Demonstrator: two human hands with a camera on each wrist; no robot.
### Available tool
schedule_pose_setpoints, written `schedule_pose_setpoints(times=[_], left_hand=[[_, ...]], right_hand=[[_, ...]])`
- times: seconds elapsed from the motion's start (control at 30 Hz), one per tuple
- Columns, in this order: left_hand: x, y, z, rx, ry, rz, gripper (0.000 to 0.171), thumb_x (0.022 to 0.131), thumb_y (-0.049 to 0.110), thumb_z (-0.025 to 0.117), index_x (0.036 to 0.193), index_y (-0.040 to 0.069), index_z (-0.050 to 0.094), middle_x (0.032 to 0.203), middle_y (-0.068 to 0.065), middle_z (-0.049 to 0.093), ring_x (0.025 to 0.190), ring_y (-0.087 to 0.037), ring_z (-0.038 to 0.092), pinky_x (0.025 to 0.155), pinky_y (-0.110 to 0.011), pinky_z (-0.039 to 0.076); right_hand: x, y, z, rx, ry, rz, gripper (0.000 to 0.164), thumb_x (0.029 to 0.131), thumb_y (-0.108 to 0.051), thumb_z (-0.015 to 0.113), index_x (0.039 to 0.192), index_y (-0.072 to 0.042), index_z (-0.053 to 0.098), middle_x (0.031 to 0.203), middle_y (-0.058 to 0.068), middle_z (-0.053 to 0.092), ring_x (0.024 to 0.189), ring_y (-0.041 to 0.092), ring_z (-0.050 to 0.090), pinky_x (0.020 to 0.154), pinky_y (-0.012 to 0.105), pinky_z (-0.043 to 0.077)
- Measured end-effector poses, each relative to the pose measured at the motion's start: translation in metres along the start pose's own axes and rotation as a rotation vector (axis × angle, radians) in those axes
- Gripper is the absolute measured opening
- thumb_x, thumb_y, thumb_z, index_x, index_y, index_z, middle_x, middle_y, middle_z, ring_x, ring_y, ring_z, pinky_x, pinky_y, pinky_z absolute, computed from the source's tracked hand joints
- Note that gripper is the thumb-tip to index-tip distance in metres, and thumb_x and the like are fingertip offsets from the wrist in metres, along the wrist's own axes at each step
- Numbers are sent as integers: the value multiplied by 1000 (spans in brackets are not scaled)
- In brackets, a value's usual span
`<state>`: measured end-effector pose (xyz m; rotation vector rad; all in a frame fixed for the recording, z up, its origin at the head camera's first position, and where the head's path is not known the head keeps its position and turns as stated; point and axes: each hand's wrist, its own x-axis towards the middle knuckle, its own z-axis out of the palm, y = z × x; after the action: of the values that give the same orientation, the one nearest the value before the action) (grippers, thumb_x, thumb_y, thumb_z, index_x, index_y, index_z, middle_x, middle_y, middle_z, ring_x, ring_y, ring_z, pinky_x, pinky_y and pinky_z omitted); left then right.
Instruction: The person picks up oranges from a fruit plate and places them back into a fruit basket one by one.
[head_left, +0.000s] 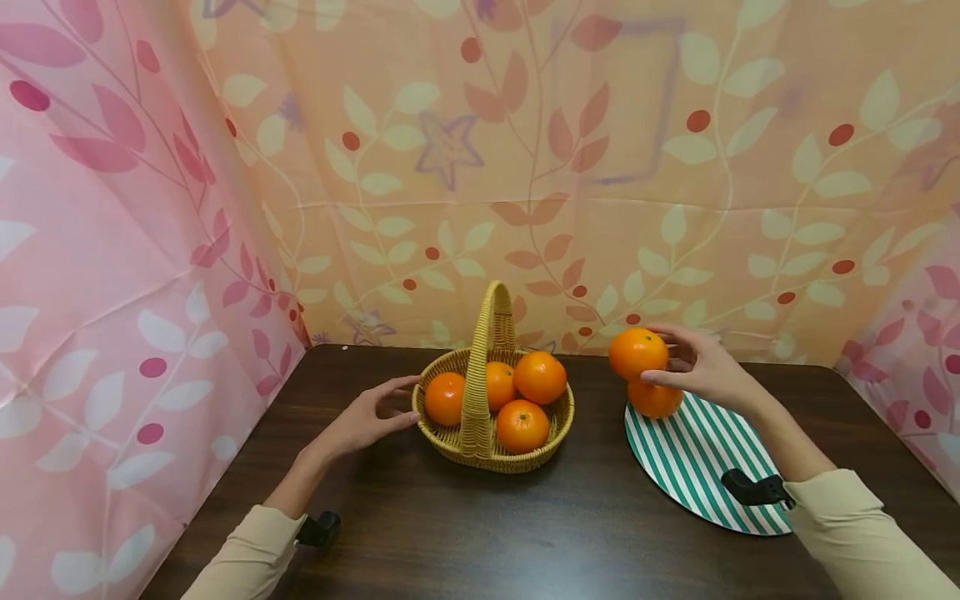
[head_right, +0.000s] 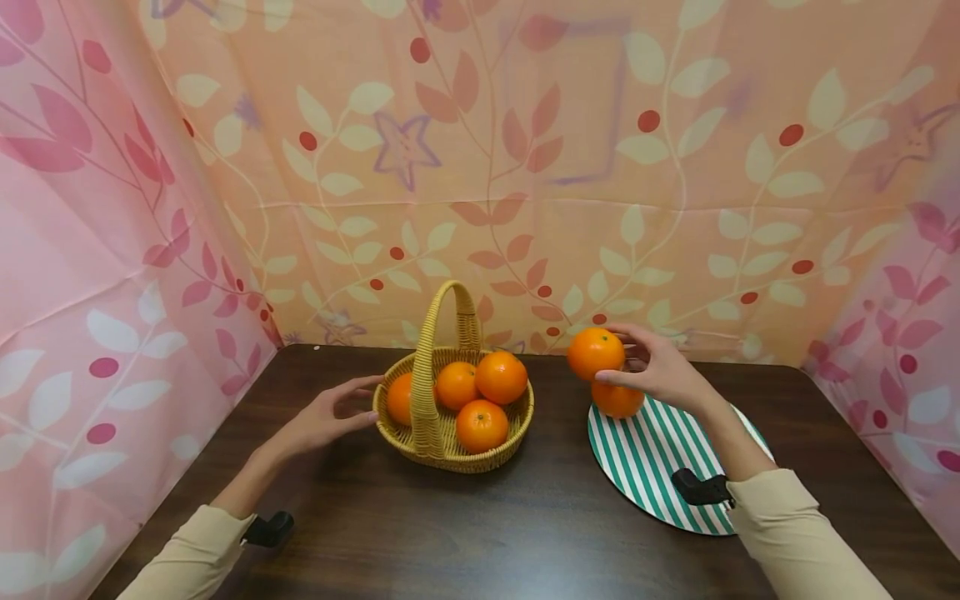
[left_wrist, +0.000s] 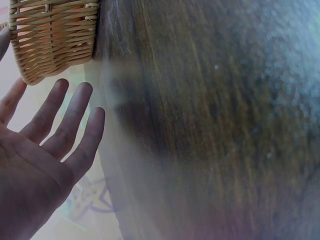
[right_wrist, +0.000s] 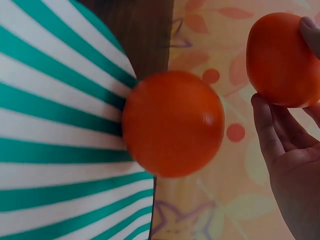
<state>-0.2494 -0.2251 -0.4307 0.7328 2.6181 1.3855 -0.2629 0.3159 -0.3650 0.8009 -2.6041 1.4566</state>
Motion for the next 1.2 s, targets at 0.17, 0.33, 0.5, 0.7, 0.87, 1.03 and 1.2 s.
schedule_pose_setpoints(times=[0.17,0.33,0.5,0.7,0.87,1.03,1.2], left_hand=[[0,1,0,-6,-2,-8,64,95,29,75,152,14,48,139,-17,57,123,-43,55,95,-55,50],[0,0,0,-2,-6,-7,64,96,30,74,152,15,48,138,-16,58,123,-42,56,95,-54,50],[0,-1,0,-3,-4,-5,63,96,30,74,151,15,48,138,-17,57,125,-44,53,97,-59,48],[0,0,0,-3,-1,1,64,95,30,75,151,15,49,139,-18,56,126,-45,52,97,-62,46],[1,-1,0,-12,-1,12,63,96,28,74,151,12,48,141,-20,54,126,-46,52,96,-60,48],[0,0,0,-13,1,15,62,96,25,74,151,11,49,139,-21,56,125,-47,52,95,-60,48],[-1,3,0,-18,-4,8,62,96,23,74,151,11,48,139,-22,55,125,-46,52,96,-59,48]], right_hand=[[10,-8,16,23,-34,-32,66,90,-6,79,149,-3,47,133,16,56,110,25,63,93,23,51],[18,-17,32,80,-68,-75,68,89,-4,80,148,-4,47,133,14,57,110,27,63,92,29,53],[23,-28,50,112,-91,-109,67,87,-3,81,146,-5,49,135,12,57,114,26,62,93,33,53],[27,-38,66,141,-122,-142,69,85,-3,83,146,-4,50,142,11,54,120,25,59,98,34,50],[29,-47,76,161,-147,-175,68,86,-5,83,146,-7,51,144,11,53,123,26,58,100,36,49],[31,-53,88,195,-162,-190,68,85,-4,83,145,-8,52,142,10,53,123,26,58,100,38,49],[31,-60,101,227,-154,-197,68,85,-5,84,145,-10,53,139,8,56,122,26,59,100,42,49]])
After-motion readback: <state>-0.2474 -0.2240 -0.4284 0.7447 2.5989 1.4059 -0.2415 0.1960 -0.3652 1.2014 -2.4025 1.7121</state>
